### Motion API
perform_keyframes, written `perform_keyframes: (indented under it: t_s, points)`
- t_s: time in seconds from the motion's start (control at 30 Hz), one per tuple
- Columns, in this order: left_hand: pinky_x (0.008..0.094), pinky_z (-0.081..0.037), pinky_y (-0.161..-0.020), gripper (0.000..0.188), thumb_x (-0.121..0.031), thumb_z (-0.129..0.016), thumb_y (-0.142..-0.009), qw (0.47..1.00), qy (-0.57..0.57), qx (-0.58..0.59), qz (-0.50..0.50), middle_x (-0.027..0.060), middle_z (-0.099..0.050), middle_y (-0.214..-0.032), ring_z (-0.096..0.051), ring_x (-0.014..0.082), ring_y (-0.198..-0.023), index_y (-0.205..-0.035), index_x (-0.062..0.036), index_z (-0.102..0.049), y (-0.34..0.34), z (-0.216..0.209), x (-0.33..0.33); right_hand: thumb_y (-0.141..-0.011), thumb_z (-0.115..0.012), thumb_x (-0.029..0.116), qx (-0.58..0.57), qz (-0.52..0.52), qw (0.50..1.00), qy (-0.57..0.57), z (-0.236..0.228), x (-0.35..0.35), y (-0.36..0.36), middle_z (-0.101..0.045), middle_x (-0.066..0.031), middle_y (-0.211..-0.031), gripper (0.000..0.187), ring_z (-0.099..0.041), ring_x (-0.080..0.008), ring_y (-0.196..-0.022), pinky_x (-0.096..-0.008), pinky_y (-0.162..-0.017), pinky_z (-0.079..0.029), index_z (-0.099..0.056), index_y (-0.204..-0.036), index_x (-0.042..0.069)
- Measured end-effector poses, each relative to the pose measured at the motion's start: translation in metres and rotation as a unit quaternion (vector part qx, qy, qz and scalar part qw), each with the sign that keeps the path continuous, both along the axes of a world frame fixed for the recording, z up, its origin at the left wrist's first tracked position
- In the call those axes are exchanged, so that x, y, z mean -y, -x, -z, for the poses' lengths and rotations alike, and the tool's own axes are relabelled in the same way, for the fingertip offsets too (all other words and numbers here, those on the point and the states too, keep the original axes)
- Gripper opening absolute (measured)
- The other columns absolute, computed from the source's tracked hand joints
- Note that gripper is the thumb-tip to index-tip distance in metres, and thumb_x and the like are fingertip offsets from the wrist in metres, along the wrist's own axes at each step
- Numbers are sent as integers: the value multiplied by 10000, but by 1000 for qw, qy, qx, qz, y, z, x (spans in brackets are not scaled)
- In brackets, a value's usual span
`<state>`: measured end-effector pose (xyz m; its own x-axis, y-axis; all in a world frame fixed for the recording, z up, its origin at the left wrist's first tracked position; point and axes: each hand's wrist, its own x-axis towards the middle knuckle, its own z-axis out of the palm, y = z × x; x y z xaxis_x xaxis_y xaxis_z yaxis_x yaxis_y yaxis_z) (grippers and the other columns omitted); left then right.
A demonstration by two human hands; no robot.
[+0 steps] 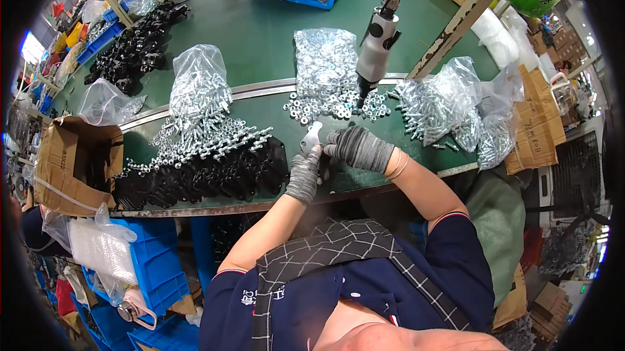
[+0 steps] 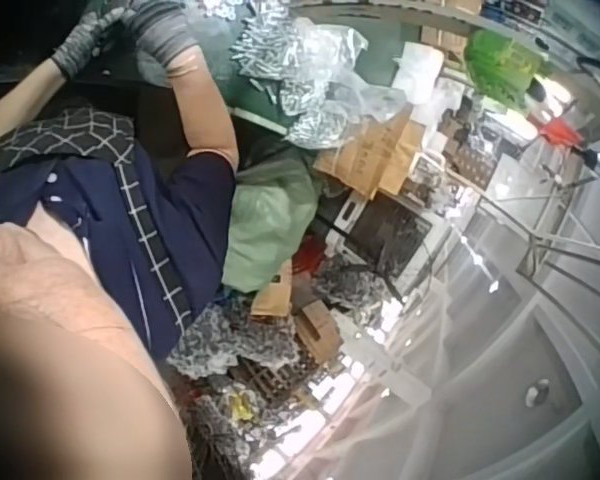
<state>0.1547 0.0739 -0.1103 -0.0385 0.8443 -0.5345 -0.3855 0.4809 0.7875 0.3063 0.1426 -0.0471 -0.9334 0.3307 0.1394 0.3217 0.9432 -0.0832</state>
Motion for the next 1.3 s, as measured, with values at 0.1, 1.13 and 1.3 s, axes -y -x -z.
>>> perform_keyframes:
  t_s: [0.1,1.13,1.3]
  points:
    - [222,-301,-290,274,-315,-539,-873,1000,-10,17,4,42,-556,-593,-474,132,-369,-814,-47,-539,0,6,0,-778,-500,104,-23,-3,1000,3,6,1,-2,-555,-77,-818,231,-582,-256,-710,-351,-576,-467,-587,-991,114]
    - [230,-306,-260,240,-264,-477,-906,999,21,28,-27,53,-604,-659,-469,143,-339,-859,-43,-558,-1,0,-1,-809,-542,242,20,34,999,11,10,3,12,-565,-113,-798,190,-588,-285,-743,-374,-601,-464,-528,-849,57]
    - [219,-315,-278,250,-271,-468,-910,996,-36,84,6,67,-617,-678,-472,131,-363,-861,-44,-561,2,9,0,-794,-588,299,-23,117,987,105,3,-9,5,-585,-132,-855,280,-598,-281,-782,-362,-611,-472,-523,-906,50]
